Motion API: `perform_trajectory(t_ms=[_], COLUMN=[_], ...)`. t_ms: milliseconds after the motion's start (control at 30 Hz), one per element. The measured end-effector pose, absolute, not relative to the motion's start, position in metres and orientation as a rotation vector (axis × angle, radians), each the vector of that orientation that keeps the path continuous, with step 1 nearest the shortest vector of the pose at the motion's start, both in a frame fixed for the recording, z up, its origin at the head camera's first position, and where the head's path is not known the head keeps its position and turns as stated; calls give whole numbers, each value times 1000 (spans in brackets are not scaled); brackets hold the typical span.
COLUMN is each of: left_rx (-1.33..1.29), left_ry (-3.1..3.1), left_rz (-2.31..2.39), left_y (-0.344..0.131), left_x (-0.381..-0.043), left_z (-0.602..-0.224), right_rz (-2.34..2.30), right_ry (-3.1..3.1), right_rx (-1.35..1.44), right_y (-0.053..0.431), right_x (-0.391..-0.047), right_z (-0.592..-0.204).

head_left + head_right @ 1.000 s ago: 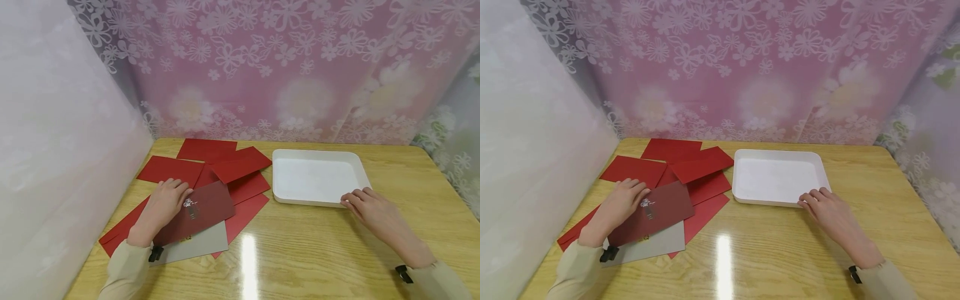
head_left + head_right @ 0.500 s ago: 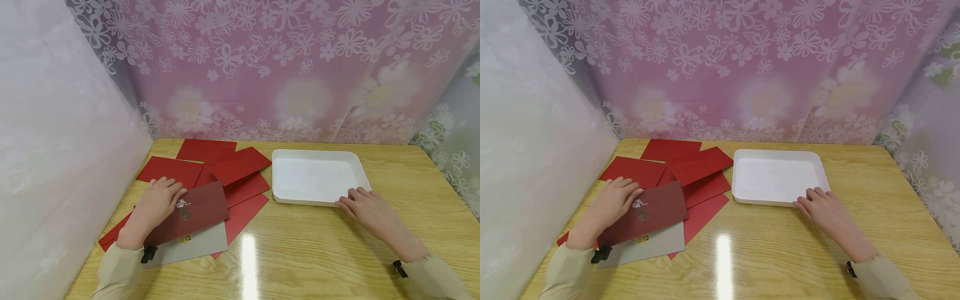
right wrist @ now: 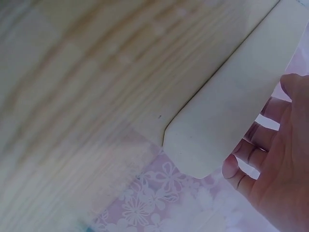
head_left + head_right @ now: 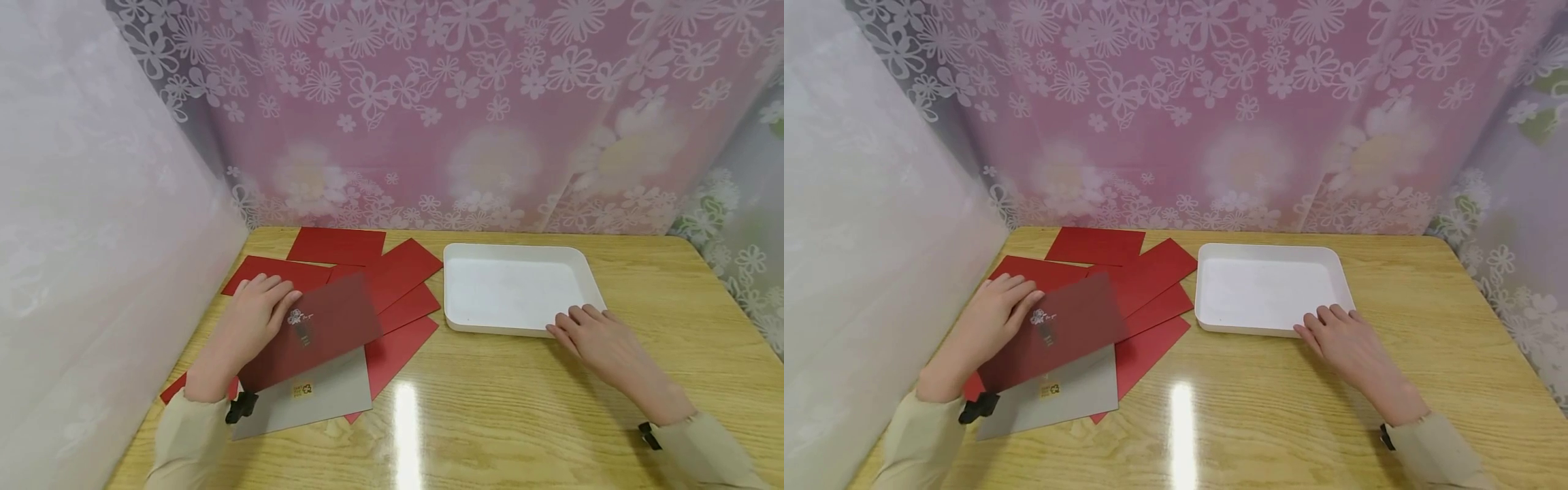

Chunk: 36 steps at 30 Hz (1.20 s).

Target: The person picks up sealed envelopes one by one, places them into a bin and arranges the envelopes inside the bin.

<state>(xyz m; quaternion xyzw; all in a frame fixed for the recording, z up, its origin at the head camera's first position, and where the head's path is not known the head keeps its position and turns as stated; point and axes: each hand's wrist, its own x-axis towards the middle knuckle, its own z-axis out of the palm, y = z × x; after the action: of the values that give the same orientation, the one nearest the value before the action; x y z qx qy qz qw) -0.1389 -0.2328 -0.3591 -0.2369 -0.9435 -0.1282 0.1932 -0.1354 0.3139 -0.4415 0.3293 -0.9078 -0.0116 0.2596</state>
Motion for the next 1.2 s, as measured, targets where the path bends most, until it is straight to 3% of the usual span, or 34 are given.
perform_trajectory(t_ms=[500,933,1200], left_rx=[-812,-949,-999], left_ry=[-2523,-2480,-2421], left_rz=[-480,-504,-484], left_y=[-152,-53,11], left_x=[-187,-258,-280], left_z=[-326,-313,-309], right_rz=[-22,-45,-42], right_ry=[-2449,-2458,-2413], right_rx=[866,858,855], right_y=[316,316,315], right_x=[-136,-134,-136], right_z=[-439,-440,-442])
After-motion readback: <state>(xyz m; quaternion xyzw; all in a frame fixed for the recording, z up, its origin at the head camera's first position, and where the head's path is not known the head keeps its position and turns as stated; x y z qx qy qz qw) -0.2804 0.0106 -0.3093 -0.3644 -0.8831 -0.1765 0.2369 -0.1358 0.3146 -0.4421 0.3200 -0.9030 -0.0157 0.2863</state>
